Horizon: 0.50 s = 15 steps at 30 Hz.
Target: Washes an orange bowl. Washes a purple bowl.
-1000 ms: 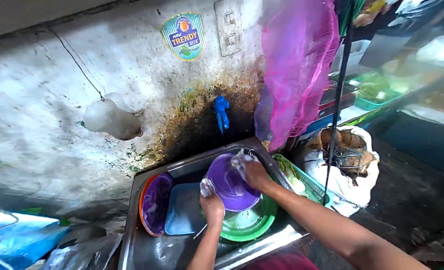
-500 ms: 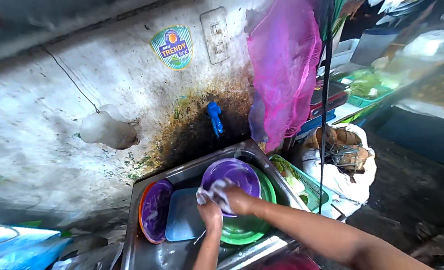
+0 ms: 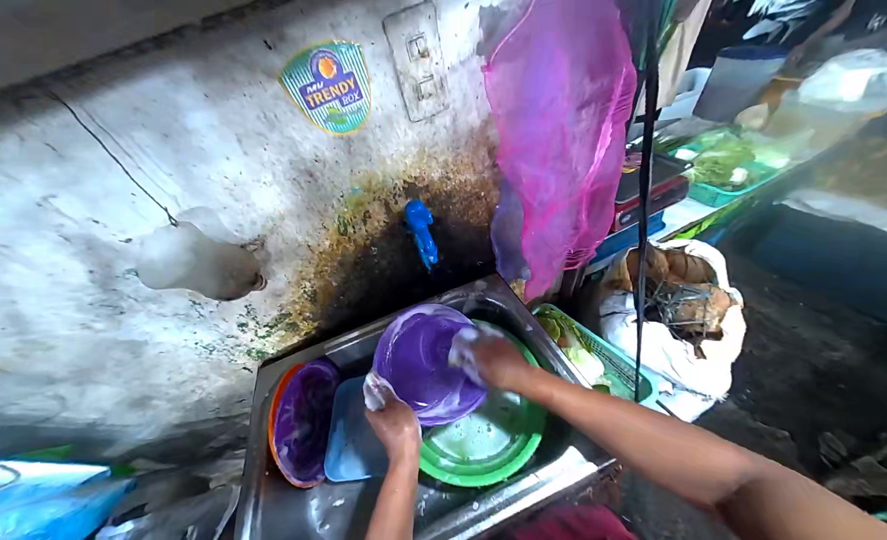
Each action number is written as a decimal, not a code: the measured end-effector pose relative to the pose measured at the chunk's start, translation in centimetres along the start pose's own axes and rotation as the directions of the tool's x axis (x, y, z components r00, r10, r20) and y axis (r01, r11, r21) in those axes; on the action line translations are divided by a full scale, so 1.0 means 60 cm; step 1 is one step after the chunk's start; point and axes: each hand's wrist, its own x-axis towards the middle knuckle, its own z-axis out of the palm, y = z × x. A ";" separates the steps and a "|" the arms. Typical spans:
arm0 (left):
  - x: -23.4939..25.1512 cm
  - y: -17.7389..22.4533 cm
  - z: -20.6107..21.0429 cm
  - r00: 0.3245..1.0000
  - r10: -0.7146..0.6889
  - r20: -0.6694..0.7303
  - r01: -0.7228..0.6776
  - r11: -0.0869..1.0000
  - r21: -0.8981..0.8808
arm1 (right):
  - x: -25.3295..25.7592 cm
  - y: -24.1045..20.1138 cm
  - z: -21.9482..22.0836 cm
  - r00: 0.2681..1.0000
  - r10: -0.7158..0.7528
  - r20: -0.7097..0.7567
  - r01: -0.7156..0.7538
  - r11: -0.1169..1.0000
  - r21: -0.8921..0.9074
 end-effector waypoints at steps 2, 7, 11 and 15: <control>-0.022 -0.002 0.011 0.998 -0.011 0.065 0.010 1.000 0.022 | 0.040 0.016 -0.002 0.984 0.132 -0.118 -0.135 0.991 -0.020; -0.038 -0.014 0.028 0.996 -0.033 0.080 0.041 0.995 -0.093 | 0.026 -0.091 0.053 0.954 -0.253 -0.163 0.281 0.942 0.181; -0.015 0.001 -0.004 1.000 -0.015 0.001 0.015 0.993 -0.115 | -0.042 -0.081 0.059 0.891 -0.453 0.005 0.447 0.881 0.152; 0.000 0.011 -0.006 0.996 0.021 -0.090 -0.031 0.993 -0.114 | -0.038 -0.031 -0.009 0.975 -0.220 0.010 0.220 0.974 -0.062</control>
